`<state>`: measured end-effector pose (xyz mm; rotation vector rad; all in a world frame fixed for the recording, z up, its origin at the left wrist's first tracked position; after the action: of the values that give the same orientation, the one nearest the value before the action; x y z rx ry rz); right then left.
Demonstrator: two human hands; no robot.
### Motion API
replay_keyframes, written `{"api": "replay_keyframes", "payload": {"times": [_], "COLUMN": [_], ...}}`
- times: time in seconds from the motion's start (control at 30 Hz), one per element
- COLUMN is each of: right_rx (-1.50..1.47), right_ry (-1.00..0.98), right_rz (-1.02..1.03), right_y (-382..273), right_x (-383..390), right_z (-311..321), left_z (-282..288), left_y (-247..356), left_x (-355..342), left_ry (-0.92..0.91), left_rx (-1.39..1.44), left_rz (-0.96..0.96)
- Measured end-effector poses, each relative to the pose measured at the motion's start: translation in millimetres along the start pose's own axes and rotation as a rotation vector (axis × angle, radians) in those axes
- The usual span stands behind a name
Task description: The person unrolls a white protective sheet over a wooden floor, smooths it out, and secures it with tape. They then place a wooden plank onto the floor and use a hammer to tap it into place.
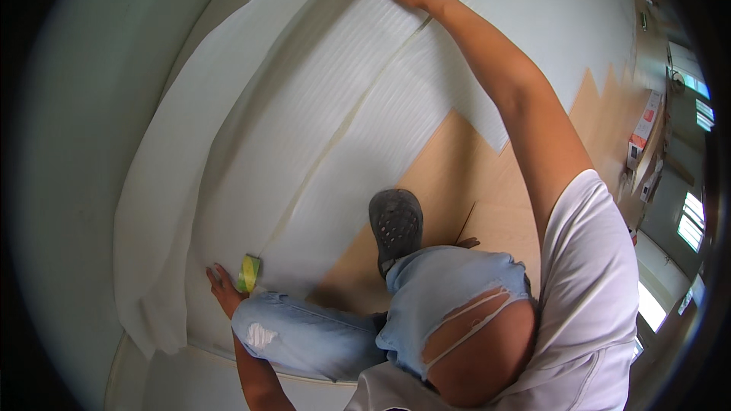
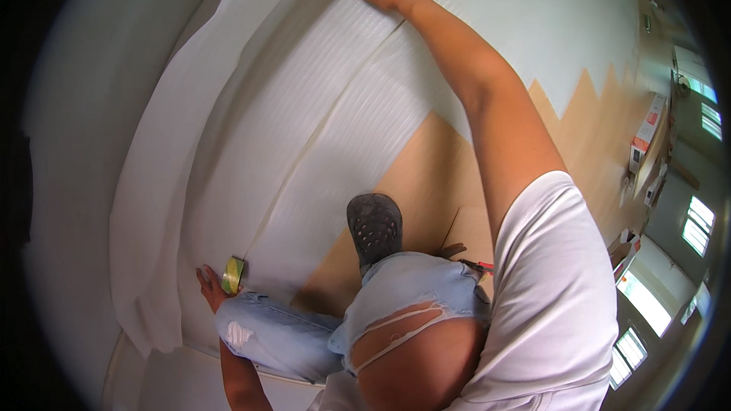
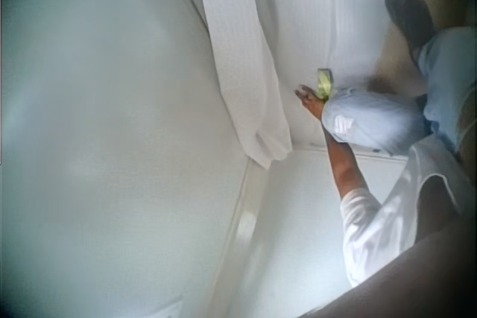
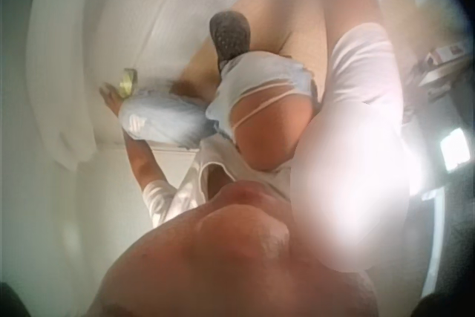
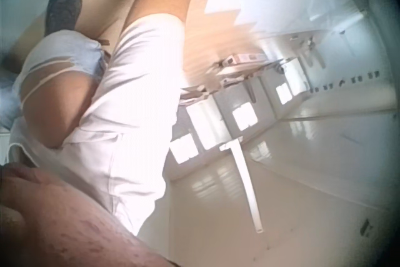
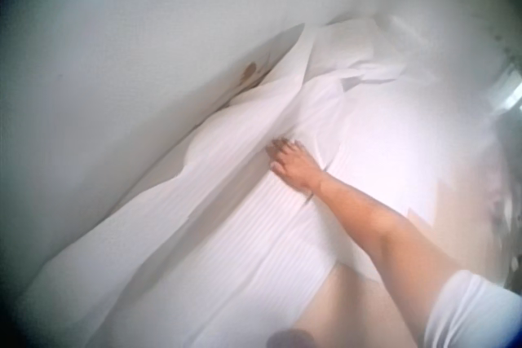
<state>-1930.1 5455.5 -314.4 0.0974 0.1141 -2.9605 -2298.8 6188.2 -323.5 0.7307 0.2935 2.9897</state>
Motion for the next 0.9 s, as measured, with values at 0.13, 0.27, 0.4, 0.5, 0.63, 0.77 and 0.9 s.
{"api": "replay_keyframes", "payload": {"times": [0.13,0.27,0.4,0.5,0.63,0.77,0.9], "right_rx": [0.000,0.075,0.070,0.006,-0.064,-0.022,0.177], "right_ry": [0.209,0.041,0.058,-0.006,-0.004,-0.042,-0.076], "right_rz": [-0.035,-0.076,-0.057,0.000,0.077,0.002,-0.031], "right_y": [-40,-45,7,-4,-2,3,-16], "right_x": [38,88,66,37,20,26,34], "right_z": [11,-16,-28,-17,-19,-33,-27], "left_z": [0,-1,-4,2,-3,-1,-14], "left_y": [3,13,20,15,1,5,4], "left_x": [-3,-13,-16,-5,-7,-20,-31], "left_ry": [0.007,0.015,-0.002,-0.041,0.037,0.029,-0.051], "left_rx": [-0.037,-0.023,-0.004,0.025,-0.020,-0.029,0.034], "left_rz": [0.042,0.053,0.048,0.105,0.014,0.050,0.082]}}
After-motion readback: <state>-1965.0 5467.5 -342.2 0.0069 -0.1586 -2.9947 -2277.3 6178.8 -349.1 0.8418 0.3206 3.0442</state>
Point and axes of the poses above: each hand's wrist, its own x-axis away from the middle knuckle, its own z-axis out of the back of the hand, y = z × x, the point moved 9 cm from there along -x, towards the middle knuckle, and after that the axes turned 2 degrees about x, right-handed, at the moved point
